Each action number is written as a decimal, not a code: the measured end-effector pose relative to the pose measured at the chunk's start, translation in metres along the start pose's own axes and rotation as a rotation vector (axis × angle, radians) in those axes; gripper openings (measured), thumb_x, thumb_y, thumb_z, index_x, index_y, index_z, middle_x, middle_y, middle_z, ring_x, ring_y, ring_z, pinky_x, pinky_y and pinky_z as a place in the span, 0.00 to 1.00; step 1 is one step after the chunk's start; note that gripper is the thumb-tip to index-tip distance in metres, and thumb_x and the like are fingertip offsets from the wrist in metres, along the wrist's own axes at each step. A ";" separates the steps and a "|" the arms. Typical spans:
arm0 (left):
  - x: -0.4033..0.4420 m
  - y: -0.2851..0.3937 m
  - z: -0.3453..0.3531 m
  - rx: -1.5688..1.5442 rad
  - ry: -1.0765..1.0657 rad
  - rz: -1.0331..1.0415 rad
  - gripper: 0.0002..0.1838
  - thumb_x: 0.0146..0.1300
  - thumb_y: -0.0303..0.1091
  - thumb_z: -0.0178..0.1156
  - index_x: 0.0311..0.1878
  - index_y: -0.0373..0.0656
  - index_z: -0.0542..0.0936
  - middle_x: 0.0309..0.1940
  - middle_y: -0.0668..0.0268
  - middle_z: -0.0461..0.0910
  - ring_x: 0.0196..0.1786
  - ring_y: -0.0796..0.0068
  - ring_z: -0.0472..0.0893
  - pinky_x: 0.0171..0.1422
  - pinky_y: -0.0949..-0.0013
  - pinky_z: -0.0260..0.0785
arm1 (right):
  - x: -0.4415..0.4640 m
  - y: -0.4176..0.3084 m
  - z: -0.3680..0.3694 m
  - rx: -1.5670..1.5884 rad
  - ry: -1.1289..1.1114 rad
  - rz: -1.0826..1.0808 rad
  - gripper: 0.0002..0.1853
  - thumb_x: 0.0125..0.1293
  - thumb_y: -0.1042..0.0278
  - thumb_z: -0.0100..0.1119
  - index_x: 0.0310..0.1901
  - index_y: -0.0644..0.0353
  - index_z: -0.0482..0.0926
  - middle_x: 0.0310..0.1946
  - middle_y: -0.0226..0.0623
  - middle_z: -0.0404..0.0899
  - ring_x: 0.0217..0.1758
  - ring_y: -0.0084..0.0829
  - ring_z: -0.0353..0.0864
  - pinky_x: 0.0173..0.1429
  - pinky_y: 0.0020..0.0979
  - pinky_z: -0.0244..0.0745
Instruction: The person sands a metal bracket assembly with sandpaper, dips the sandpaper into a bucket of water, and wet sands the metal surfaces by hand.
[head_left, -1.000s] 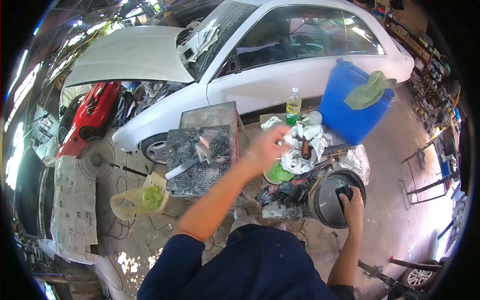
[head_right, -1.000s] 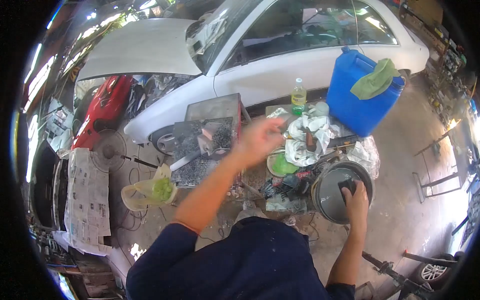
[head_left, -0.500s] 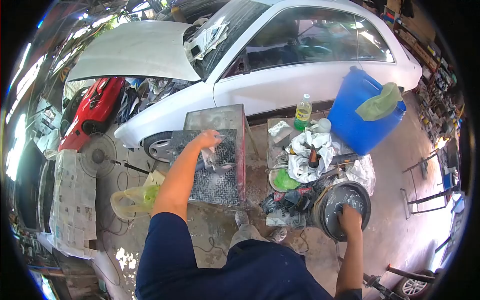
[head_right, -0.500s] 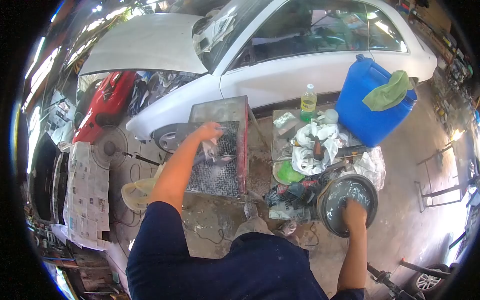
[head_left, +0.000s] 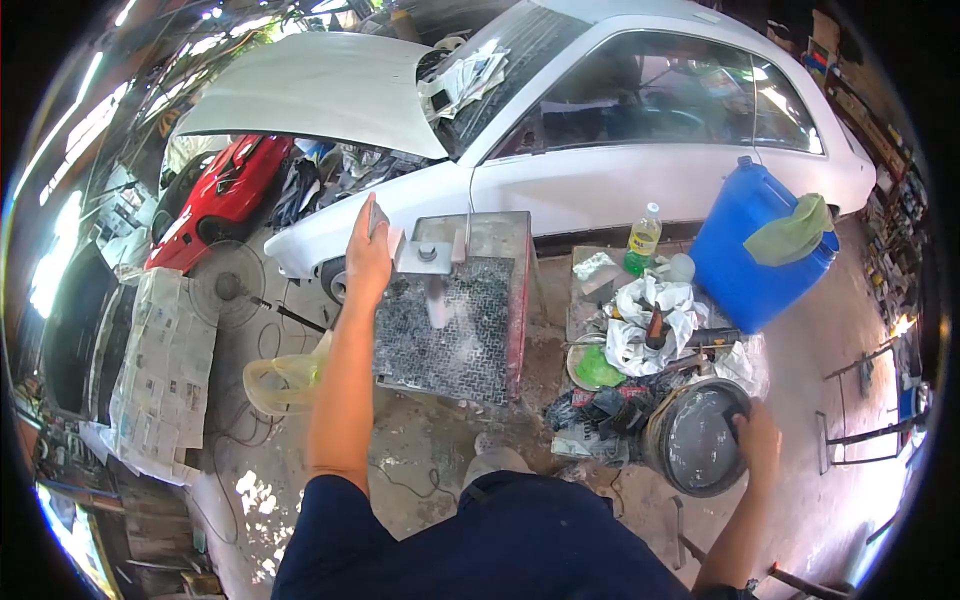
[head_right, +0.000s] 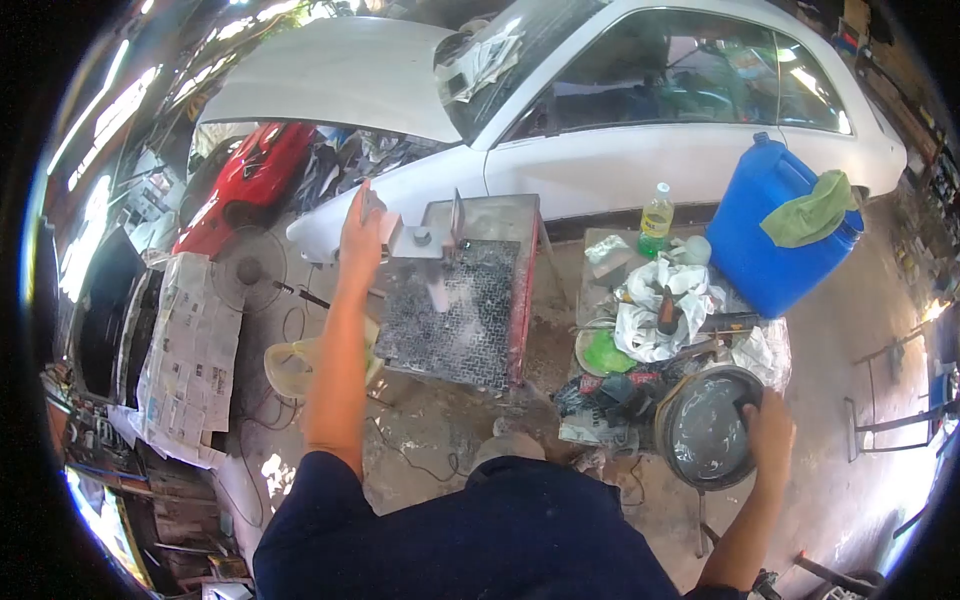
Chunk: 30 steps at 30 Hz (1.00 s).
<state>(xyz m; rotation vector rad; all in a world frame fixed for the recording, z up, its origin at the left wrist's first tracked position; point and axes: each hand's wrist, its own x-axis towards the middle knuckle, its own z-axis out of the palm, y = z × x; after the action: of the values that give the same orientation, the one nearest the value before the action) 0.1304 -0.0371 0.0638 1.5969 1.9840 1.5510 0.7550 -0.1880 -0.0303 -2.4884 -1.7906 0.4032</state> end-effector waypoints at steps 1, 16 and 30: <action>-0.004 0.004 0.001 -0.176 -0.017 -0.114 0.28 0.75 0.27 0.48 0.77 0.43 0.65 0.73 0.47 0.68 0.74 0.55 0.70 0.76 0.64 0.59 | 0.000 0.003 0.000 0.012 0.110 -0.052 0.18 0.68 0.65 0.61 0.56 0.63 0.77 0.53 0.51 0.81 0.57 0.55 0.80 0.58 0.50 0.74; -0.020 -0.044 -0.003 -0.802 -0.262 -0.363 0.14 0.74 0.42 0.58 0.54 0.49 0.67 0.50 0.67 0.69 0.54 0.72 0.70 0.61 0.64 0.63 | -0.068 -0.389 -0.021 0.868 -0.006 -0.730 0.28 0.71 0.59 0.57 0.67 0.66 0.69 0.61 0.61 0.76 0.66 0.56 0.75 0.70 0.44 0.68; -0.026 -0.059 -0.034 -0.964 -0.402 -0.414 0.38 0.67 0.42 0.56 0.79 0.47 0.59 0.74 0.57 0.62 0.72 0.60 0.68 0.73 0.55 0.62 | -0.075 -0.545 0.039 0.599 0.037 -0.583 0.20 0.73 0.53 0.55 0.51 0.65 0.74 0.37 0.59 0.84 0.44 0.58 0.85 0.49 0.53 0.79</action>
<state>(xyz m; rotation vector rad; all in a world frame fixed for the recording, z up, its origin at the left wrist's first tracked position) 0.0817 -0.0724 0.0216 0.9130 0.9838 1.4849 0.2195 -0.0835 0.0500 -1.5002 -1.9030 0.7051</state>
